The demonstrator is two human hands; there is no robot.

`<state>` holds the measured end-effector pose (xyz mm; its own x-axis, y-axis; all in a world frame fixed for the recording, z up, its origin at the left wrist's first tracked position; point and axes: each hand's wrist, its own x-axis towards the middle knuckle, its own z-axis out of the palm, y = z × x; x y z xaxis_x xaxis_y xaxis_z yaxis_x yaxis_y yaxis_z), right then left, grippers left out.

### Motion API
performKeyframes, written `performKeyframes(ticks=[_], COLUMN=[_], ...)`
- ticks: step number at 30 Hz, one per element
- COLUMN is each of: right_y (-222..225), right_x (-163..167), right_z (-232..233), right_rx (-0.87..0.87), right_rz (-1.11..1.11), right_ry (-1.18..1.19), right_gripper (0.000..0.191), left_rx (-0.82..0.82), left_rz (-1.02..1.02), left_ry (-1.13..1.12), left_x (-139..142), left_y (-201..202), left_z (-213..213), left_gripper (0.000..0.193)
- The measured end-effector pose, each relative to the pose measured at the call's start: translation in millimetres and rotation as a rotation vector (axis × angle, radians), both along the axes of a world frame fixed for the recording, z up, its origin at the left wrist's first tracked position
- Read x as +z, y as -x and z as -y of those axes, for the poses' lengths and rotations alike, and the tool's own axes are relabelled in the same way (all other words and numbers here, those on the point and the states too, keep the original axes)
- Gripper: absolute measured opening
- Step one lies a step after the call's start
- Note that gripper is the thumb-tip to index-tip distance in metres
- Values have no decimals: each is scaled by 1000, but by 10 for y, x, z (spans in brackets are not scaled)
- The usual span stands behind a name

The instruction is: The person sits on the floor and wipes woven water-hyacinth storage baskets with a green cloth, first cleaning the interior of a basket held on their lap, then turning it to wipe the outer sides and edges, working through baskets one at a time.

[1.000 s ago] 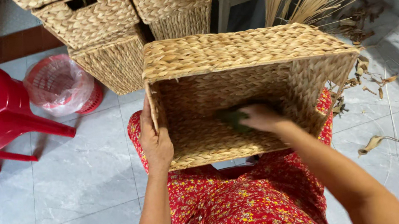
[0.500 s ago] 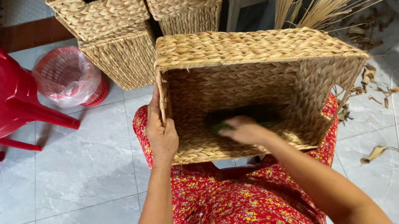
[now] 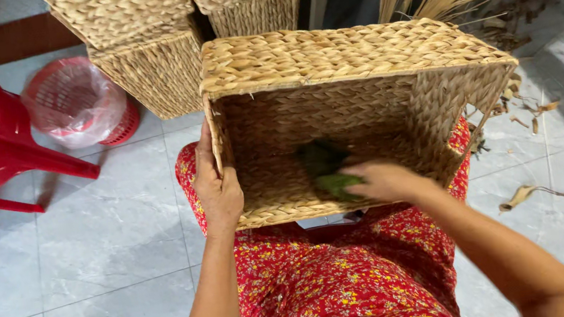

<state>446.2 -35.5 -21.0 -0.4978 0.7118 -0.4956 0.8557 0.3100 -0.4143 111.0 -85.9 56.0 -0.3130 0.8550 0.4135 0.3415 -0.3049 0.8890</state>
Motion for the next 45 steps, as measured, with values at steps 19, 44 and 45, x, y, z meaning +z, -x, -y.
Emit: performKeyframes(ticks=[19, 44, 45], right_y=[1478, 1418, 1528], right_x=[475, 238, 273], right_z=[357, 212, 206], right_rx=[307, 37, 65], right_rz=[-599, -363, -373], right_ry=[-194, -147, -143], right_gripper=[37, 46, 43], left_rx=[1, 8, 6], left_rz=[-24, -11, -13], left_ry=[-46, -74, -84], left_x=[-7, 45, 39], left_y=[-4, -43, -43], left_z=[-24, -26, -25], left_gripper=[81, 80, 81])
